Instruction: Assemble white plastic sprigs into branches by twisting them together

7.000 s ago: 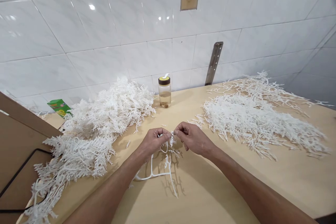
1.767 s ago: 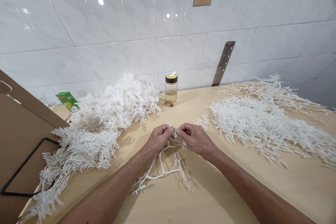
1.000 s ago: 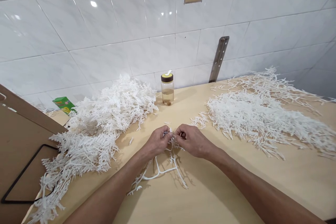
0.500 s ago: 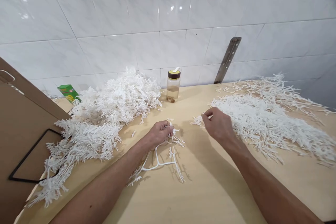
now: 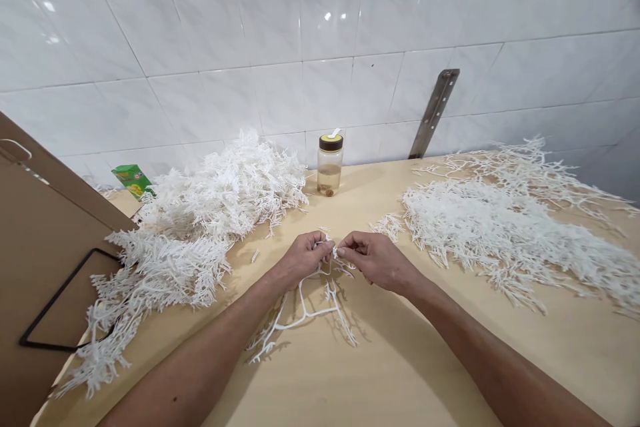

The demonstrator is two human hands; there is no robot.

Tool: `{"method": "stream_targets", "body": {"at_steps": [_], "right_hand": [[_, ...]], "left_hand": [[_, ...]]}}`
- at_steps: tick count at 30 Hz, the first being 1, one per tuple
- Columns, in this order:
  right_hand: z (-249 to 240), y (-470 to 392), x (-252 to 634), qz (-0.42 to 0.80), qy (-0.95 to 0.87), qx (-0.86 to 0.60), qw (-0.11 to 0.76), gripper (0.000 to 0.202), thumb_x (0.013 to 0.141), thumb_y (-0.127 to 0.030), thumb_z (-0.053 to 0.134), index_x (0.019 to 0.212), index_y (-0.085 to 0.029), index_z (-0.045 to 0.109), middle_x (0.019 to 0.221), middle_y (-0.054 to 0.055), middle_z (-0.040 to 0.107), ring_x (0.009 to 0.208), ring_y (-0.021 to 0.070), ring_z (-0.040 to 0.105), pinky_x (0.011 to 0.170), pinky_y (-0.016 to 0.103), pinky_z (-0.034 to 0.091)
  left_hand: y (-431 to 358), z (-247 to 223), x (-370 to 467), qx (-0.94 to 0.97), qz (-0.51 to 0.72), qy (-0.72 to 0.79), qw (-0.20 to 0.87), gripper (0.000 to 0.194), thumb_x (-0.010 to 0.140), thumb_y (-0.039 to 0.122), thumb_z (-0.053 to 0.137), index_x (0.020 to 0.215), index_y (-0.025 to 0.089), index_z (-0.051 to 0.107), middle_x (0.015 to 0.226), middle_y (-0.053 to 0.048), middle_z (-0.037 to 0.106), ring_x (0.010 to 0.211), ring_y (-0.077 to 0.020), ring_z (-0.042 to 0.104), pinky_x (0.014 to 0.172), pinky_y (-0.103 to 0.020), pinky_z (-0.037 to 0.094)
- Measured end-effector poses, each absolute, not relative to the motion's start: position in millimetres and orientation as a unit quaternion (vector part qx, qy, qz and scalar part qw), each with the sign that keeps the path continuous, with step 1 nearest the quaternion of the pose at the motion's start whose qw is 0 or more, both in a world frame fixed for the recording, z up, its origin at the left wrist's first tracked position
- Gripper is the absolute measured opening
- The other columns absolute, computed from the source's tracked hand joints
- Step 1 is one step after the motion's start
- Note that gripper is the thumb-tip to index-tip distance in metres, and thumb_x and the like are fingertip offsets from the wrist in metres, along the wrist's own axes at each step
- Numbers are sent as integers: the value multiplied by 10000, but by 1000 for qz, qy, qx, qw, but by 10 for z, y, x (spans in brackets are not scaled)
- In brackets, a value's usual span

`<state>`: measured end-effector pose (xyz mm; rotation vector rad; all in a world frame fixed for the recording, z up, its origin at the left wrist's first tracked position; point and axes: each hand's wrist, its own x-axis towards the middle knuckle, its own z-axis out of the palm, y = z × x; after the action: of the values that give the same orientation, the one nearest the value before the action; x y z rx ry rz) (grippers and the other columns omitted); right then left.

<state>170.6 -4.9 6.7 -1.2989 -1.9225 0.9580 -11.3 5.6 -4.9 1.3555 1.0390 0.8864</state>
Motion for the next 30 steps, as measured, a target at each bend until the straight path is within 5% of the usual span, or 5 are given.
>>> {"method": "stream_targets", "body": {"at_steps": [7,13,18,26,30], "right_hand": [[55,-72,1684,303,-756,-494,304,198,879,-331,493,775,-191,586,696,2,619,628,139,518,587,272,385],[-1,-91,1640,257,-795,-474,279,213,918,-265,419,728,-201,491,690,0,544,624,142,453,602,283,353],[127,-311,1556,336,-809,-409,255,198,923,-255,434,744,-194,495,690,-8,519,622,129,432,582,258,351],[168,-337,1597,442,-728,-404,334,225,893,-394,525,790,-194,534,637,-27,528,525,103,453,503,235,371],[91,-1,1961,289,-654,-555,426,238,835,-431,565,786,-199,563,643,-4,575,518,127,504,516,263,401]], "left_hand": [[68,-44,-100,582,363,463,561,418,726,547,659,652,176,483,511,71,409,442,-56,301,461,-208,229],[85,-134,-75,671,367,506,399,279,792,401,568,631,180,514,543,38,491,529,-111,440,520,-232,310],[161,-188,-96,654,404,535,351,234,774,340,584,615,185,509,518,53,459,527,-104,415,520,-223,301],[184,-51,-260,510,454,432,589,421,724,539,711,677,162,529,525,70,446,346,-15,237,369,-200,124],[125,9,-254,507,440,401,624,409,731,519,728,729,137,581,680,23,555,344,10,273,335,-191,88]]}}
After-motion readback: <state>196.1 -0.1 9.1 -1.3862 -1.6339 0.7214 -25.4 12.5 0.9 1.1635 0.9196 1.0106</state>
